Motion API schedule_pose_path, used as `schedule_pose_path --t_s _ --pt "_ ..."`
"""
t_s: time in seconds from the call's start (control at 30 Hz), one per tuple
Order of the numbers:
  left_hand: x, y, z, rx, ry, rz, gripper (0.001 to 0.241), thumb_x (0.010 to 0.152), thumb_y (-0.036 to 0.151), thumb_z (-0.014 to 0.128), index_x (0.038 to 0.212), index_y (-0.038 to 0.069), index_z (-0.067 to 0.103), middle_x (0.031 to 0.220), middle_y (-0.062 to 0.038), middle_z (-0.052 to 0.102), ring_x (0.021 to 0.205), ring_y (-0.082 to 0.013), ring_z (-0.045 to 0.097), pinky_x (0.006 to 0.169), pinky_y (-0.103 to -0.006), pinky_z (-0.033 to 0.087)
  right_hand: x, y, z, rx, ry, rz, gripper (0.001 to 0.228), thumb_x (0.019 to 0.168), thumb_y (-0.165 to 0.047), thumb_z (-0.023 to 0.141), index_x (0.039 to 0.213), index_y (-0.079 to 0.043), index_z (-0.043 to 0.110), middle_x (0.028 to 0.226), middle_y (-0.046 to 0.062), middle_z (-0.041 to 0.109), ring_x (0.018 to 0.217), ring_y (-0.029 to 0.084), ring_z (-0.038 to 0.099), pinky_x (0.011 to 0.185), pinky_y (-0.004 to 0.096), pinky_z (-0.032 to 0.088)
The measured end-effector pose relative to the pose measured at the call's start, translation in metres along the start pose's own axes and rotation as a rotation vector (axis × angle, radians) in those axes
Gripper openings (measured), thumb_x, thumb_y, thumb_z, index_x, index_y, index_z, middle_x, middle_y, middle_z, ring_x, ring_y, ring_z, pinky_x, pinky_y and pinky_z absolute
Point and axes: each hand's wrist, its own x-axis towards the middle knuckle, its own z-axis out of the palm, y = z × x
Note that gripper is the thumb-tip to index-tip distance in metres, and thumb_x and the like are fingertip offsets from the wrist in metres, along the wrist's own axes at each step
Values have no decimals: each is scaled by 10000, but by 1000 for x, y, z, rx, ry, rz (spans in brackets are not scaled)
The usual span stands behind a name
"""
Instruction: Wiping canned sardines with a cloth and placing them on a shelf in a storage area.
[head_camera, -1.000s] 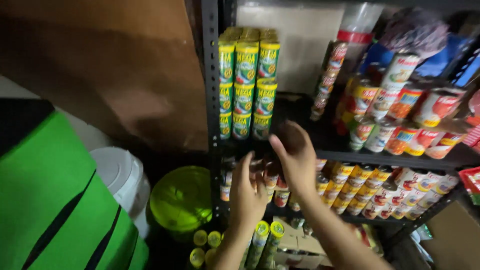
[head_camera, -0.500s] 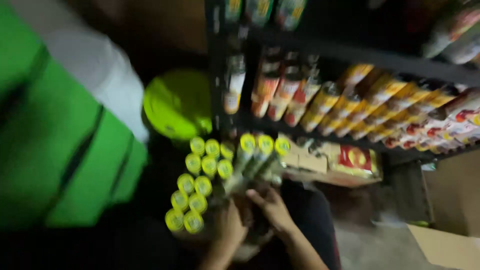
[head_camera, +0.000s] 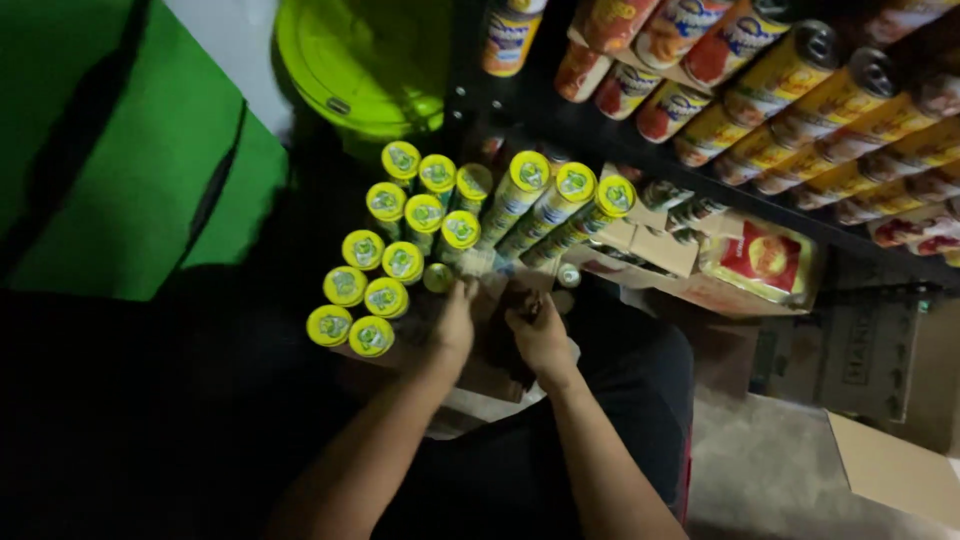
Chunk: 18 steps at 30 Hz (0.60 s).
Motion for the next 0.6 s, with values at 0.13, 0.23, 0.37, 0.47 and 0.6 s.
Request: schedule_pose_path --t_s 0.13,0.23,0.37,0.47,0.6 --pt "69 -27 18 1615 -89 337 766 899 182 610 1583 204 265 1488 -42 438 1252 -201 569 1045 -318 487 4 -6 -9 26 32 128 353 932 -201 780 1180 -19 607 1170 199 720 1112 257 691 1005 364 502" --pt "53 24 3 2169 -180 591 603 965 265 455 1536 97 357 1483 -101 479 1200 -276 540 944 -418 476 2 -13 -8 127 117 220 319 921 -254 769 1156 -82 640 1069 83 699 949 155 642 867 284 508" --pt "56 34 4 2413 -434 695 437 932 82 518 1349 -42 560 1373 -345 493 1146 -502 446 808 -568 468 -8 -49 -17 394 95 276 187 976 -138 680 1106 -19 616 992 55 611 891 139 538 867 283 442" --pt "62 31 -4 2470 -516 896 762 617 -79 887 1322 28 619 1388 -252 561 1183 -403 496 802 -533 495 6 -15 -37 494 -253 184 568 1000 -133 648 1507 1 430 1597 177 393 1481 173 366 1280 424 160" --pt "46 31 10 2275 -434 741 390 992 110 380 1249 56 669 1340 -267 597 1189 -396 468 955 -634 378 23 22 -18 560 108 215 391 897 -97 819 1246 -62 645 1117 189 735 1002 307 716 804 444 617"
